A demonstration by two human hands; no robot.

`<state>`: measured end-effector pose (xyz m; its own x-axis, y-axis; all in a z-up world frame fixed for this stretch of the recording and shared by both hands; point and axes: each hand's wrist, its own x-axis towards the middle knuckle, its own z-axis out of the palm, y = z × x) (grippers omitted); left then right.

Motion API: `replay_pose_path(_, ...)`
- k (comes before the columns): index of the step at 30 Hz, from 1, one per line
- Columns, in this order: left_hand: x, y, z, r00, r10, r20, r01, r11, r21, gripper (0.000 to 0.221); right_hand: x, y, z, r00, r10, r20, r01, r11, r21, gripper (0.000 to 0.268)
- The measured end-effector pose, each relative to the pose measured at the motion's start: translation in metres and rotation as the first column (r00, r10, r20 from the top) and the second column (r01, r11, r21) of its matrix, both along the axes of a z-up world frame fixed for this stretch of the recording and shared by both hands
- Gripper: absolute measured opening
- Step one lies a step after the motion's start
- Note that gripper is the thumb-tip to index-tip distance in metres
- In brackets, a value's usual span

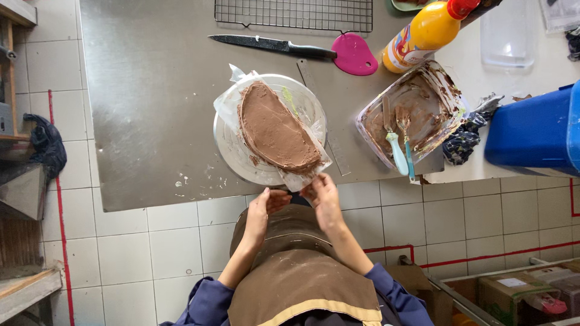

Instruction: The person frosts a chocolate cake with light-brown icing using an offset spatula. The person repeatedly scoops frosting from a container and spreads it across the top and side of the cake on a turntable.

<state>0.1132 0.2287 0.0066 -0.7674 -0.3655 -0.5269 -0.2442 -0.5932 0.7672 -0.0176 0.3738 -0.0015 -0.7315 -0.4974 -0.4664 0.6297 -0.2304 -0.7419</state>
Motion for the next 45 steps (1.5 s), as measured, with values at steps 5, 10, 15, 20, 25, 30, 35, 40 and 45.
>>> replay_pose_path(5, -0.011, 0.0, 0.019, 1.0, 0.014, 0.003, -0.014, 1.0, 0.011, 0.06, -0.042, -0.003, -0.016, 0.988, -0.105, -0.109, 0.11, 0.993, 0.039, 0.013)
replay_pose_path(10, -0.019, 0.002, 0.024, 0.998, 0.062, -0.003, -0.062, 0.997, 0.048, 0.061, -0.06, -0.001, -0.024, 0.974, -0.064, -0.216, 0.079, 0.995, 0.06, 0.009)
replay_pose_path(15, -0.019, 0.002, 0.029, 0.995, 0.097, -0.03, -0.092, 0.987, 0.132, 0.062, -0.058, 0.001, -0.022, 0.962, -0.056, -0.269, 0.079, 0.994, 0.073, 0.008)
replay_pose_path(20, -0.022, 0.005, 0.028, 0.997, 0.083, 0.005, -0.082, 0.965, 0.247, 0.058, -0.052, -0.003, 0.0, 0.97, -0.038, -0.238, 0.069, 0.99, 0.123, 0.01)
replay_pose_path(25, -0.028, -0.024, 0.043, 0.987, 0.115, 0.115, -0.068, 0.934, -0.35, 0.044, -0.058, 0.003, 0.018, 0.984, 0.02, -0.179, -0.004, 0.996, 0.09, 0.018)
replay_pose_path(30, -0.056, -0.111, 0.063, 0.955, 0.275, -0.11, -0.178, 0.235, -0.956, 0.016, -0.055, 0.011, 0.018, 0.997, 0.049, -0.057, -0.047, 0.998, 0.03, 0.024)
replay_pose_path(35, -0.09, -0.155, 0.05, 0.965, 0.261, 0.02, 0.007, 0.05, -0.999, 0.017, -0.041, 0.003, 0.014, 0.998, 0.07, 0.006, -0.07, 0.998, 0.0, 0.027)
replay_pose_path(40, -0.089, -0.155, 0.037, 0.943, 0.228, 0.242, 0.154, 0.345, -0.926, 0.02, -0.041, 0.007, 0.001, 0.994, 0.095, -0.059, -0.094, 0.995, 0.018, 0.019)
replay_pose_path(45, -0.085, -0.151, 0.044, 0.925, 0.279, 0.259, 0.21, 0.194, -0.958, 0.022, -0.049, 0.006, -0.006, 0.994, 0.104, -0.039, -0.099, 0.989, 0.115, 0.012)
